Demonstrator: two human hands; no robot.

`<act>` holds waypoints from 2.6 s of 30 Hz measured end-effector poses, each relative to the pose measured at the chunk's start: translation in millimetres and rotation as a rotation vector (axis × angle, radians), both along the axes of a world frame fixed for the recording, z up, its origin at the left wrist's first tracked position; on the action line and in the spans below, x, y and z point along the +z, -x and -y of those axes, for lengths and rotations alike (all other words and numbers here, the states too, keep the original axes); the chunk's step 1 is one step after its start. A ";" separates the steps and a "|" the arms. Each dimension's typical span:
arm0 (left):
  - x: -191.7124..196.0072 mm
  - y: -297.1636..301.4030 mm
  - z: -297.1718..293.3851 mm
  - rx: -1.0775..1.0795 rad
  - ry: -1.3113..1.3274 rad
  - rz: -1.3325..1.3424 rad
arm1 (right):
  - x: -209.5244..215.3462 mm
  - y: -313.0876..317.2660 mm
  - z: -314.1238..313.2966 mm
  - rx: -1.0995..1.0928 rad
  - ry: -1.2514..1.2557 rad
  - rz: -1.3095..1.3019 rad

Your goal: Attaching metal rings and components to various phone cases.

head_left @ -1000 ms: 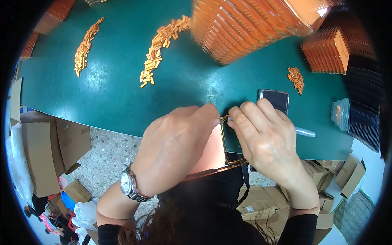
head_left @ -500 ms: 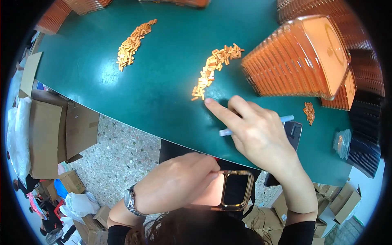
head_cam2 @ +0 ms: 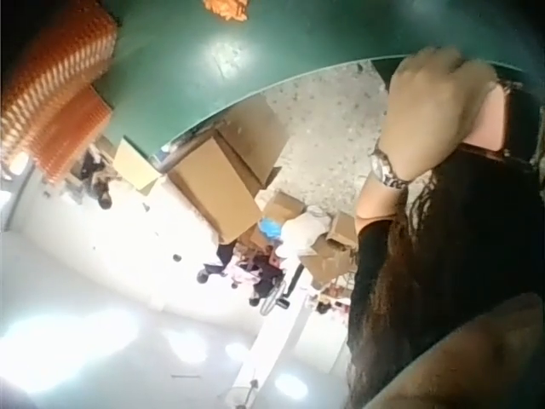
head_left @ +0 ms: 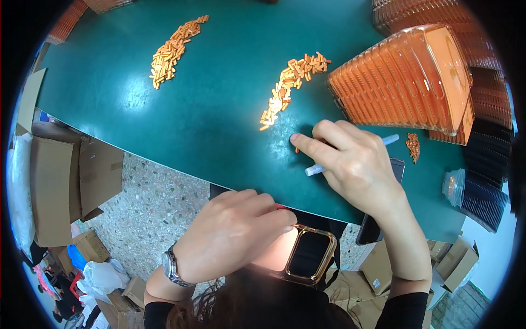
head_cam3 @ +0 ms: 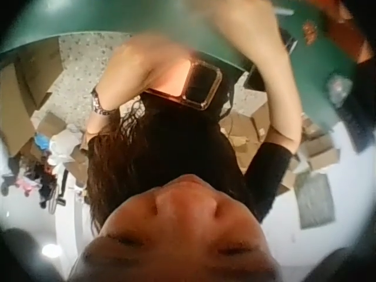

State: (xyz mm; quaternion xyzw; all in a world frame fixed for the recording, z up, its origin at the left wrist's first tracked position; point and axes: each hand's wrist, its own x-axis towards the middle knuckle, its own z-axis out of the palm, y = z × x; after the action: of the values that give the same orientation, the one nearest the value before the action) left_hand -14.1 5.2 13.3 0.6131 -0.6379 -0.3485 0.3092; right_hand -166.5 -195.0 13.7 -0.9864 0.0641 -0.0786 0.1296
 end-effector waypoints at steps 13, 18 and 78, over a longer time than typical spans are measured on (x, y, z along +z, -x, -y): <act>11.9 8.5 1.7 0.108 -0.021 0.148 | -7.4 4.5 -10.6 0.020 -0.003 0.034; 12.3 11.9 3.2 0.172 -0.035 0.131 | -2.9 17.7 -6.6 -0.122 -0.275 0.107; -9.5 26.7 35.2 0.226 0.027 0.313 | -9.3 42.5 -19.0 0.006 -0.168 0.092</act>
State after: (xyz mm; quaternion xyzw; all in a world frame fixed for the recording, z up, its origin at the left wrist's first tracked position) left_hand -40.9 -30.0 3.8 0.7234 -0.6101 -0.2034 0.2513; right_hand -209.0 -176.0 4.4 -0.9676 0.0616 -0.1177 0.2148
